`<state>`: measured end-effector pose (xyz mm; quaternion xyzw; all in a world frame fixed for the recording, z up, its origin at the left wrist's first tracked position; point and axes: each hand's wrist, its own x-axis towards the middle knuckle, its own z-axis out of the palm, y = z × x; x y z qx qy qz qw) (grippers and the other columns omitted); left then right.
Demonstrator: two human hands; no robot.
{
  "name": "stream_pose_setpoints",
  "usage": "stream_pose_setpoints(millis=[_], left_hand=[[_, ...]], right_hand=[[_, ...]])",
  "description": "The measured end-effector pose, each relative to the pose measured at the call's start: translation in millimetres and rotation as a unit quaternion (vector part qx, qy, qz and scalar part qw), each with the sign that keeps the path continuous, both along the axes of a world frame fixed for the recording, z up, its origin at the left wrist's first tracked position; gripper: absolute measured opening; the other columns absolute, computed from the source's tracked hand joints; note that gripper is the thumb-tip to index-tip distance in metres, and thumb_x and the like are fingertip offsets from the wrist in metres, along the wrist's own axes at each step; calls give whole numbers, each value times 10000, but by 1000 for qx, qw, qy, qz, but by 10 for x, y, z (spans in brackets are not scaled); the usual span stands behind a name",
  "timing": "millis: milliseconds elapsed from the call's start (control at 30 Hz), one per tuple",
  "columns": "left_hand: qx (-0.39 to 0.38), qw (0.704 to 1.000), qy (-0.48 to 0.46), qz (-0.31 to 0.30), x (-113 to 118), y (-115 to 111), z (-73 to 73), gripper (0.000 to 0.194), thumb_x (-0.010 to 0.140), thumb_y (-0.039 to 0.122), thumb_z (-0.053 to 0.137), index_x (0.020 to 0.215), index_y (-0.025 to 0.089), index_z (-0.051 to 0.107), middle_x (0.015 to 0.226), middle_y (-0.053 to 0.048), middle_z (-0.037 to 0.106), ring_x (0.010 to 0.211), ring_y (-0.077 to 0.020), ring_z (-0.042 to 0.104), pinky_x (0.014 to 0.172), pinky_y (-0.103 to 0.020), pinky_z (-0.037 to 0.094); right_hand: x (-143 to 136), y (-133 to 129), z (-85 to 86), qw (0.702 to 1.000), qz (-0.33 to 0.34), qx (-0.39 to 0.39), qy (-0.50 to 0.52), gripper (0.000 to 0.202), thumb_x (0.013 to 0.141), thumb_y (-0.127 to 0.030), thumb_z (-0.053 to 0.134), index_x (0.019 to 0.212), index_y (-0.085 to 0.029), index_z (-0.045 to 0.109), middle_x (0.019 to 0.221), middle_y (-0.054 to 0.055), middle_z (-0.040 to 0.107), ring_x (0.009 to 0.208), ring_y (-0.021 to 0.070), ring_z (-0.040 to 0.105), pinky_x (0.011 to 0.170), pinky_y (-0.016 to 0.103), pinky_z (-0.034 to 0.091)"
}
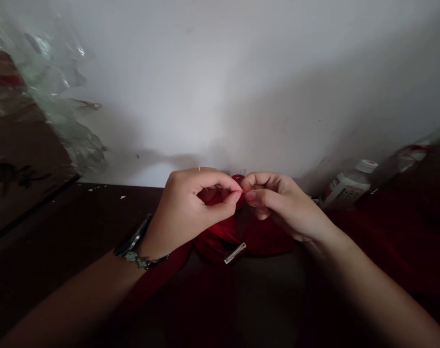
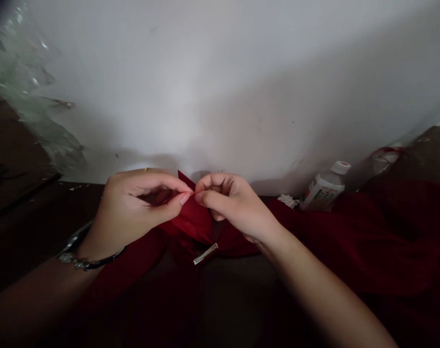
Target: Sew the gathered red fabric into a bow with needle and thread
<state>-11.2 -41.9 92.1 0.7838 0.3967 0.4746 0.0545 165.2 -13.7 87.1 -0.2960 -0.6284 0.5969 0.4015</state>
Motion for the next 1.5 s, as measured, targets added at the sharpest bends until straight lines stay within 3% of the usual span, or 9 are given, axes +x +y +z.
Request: stream_pose_setpoints(millis=[233, 600, 833, 1000, 1200, 1367, 1500], left_hand=[[-8, 999, -19, -28, 3, 8, 19, 84, 783, 137, 642, 766, 201, 694, 665, 51, 664, 515, -47, 517, 490, -137, 434], [-148, 981, -89, -91, -24, 59, 39, 71, 766, 134, 632, 751, 157, 697, 690, 14, 692, 570, -68, 573, 511, -134, 459], [-235, 939, -149, -201, -64, 185, -28, 69, 797, 140, 641, 765, 167, 696, 691, 33, 655, 587, -30, 532, 533, -101, 424], [-285, 901, -197, -261, -69, 227, -84, 100, 827, 133, 625, 772, 174, 698, 653, 54, 602, 514, 1, 423, 460, -80, 339], [-329, 873, -229, -276, -47, 250, -110, 92, 810, 151, 635, 748, 170, 700, 610, 42, 556, 475, -9, 365, 410, -108, 276], [-352, 844, -308, -261, -70, 285, -55, 59, 737, 153, 646, 687, 141, 674, 562, 41, 492, 431, -11, 301, 372, -122, 217], [-310, 841, -395, -203, -211, 379, 48, 42, 678, 129, 637, 646, 129, 610, 544, 56, 389, 437, -19, 298, 358, -108, 203]], right_hand=[[8, -6, 7, 1000, -5, 4, -6, 51, 706, -203, 615, 690, -160, 594, 536, -68, 435, 434, 34, 319, 414, 182, 255], [25, 1, 6, 1000, -9, 10, -13, 47, 719, -195, 630, 688, -160, 620, 552, -64, 465, 421, 26, 325, 404, 180, 249], [6, 8, 8, 1000, 10, -5, 5, 50, 698, -194, 627, 678, -151, 611, 483, -81, 437, 401, 23, 299, 396, 177, 224], [18, 10, 6, 999, 28, -11, 12, 65, 690, -206, 639, 677, -149, 609, 452, -87, 419, 396, 27, 284, 397, 179, 217], [3, 14, -13, 998, 53, -31, 27, 52, 695, -186, 637, 672, -156, 601, 468, -89, 396, 397, 29, 261, 398, 187, 201], [189, 36, 89, 998, 57, 19, 30, 59, 770, -186, 629, 814, -173, 665, 549, -65, 438, 449, 35, 297, 425, 188, 200], [507, 35, 270, 994, -21, 91, 51, 113, 822, -184, 600, 895, -219, 679, 527, -71, 381, 453, 52, 274, 432, 207, 215]])
